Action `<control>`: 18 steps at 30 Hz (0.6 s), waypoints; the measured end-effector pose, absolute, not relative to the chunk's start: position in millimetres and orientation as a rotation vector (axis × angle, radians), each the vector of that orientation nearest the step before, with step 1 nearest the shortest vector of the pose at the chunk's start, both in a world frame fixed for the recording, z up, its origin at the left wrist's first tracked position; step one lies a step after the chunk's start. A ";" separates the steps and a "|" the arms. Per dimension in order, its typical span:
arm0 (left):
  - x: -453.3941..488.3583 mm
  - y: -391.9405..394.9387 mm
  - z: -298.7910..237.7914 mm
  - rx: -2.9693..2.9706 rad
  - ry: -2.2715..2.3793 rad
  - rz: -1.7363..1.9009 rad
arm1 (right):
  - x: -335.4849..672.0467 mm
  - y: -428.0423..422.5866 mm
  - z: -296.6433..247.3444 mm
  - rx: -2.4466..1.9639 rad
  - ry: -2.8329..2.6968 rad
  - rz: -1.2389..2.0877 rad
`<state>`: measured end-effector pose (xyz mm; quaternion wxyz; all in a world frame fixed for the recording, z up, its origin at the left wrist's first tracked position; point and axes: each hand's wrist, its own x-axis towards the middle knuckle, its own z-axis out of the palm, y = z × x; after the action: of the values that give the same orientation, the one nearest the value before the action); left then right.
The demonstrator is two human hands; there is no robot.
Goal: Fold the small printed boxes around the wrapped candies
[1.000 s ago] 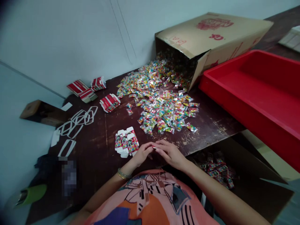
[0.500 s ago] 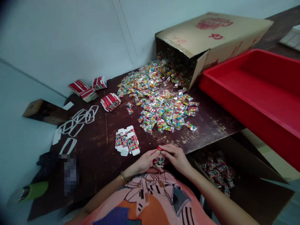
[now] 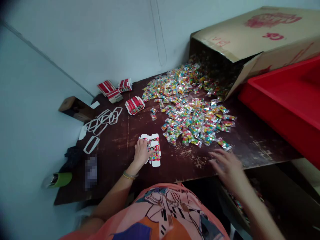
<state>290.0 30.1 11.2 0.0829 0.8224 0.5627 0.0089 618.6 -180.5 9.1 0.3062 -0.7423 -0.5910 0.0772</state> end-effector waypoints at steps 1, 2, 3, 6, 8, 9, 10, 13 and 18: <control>290.8 28.1 11.2 2.461 1.670 0.046 | 586.3 -155.6 14.7 -1.879 -1.651 0.301; 290.6 26.4 11.6 2.473 1.655 0.064 | 554.3 -132.0 19.0 -1.786 -1.737 0.396; 289.3 25.2 12.2 2.488 1.636 0.083 | 524.2 -110.9 20.9 -1.677 -1.842 0.499; 279.7 25.0 12.1 2.497 1.564 0.155 | 455.1 -66.4 11.0 -1.490 -2.116 0.616; 270.5 27.6 9.9 2.460 1.518 0.221 | 431.4 -52.5 -4.1 -1.438 -2.243 0.603; 266.0 28.9 8.6 2.432 1.494 0.258 | 426.4 -49.5 -11.5 -1.412 -2.278 0.581; 262.0 29.6 7.7 2.397 1.471 0.300 | 425.5 -48.5 -17.2 -1.378 -2.294 0.558; 256.0 24.7 10.2 2.216 1.432 0.509 | 442.1 -53.5 -18.8 -1.269 -2.219 0.516; 270.1 -4.4 29.7 1.237 1.243 0.639 | 471.1 -77.9 18.7 -1.307 -1.868 0.357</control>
<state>270.1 -4.4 29.7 0.5951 0.5325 0.5353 0.2752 471.1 -77.9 18.7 0.4048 -0.5179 -0.7402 0.1413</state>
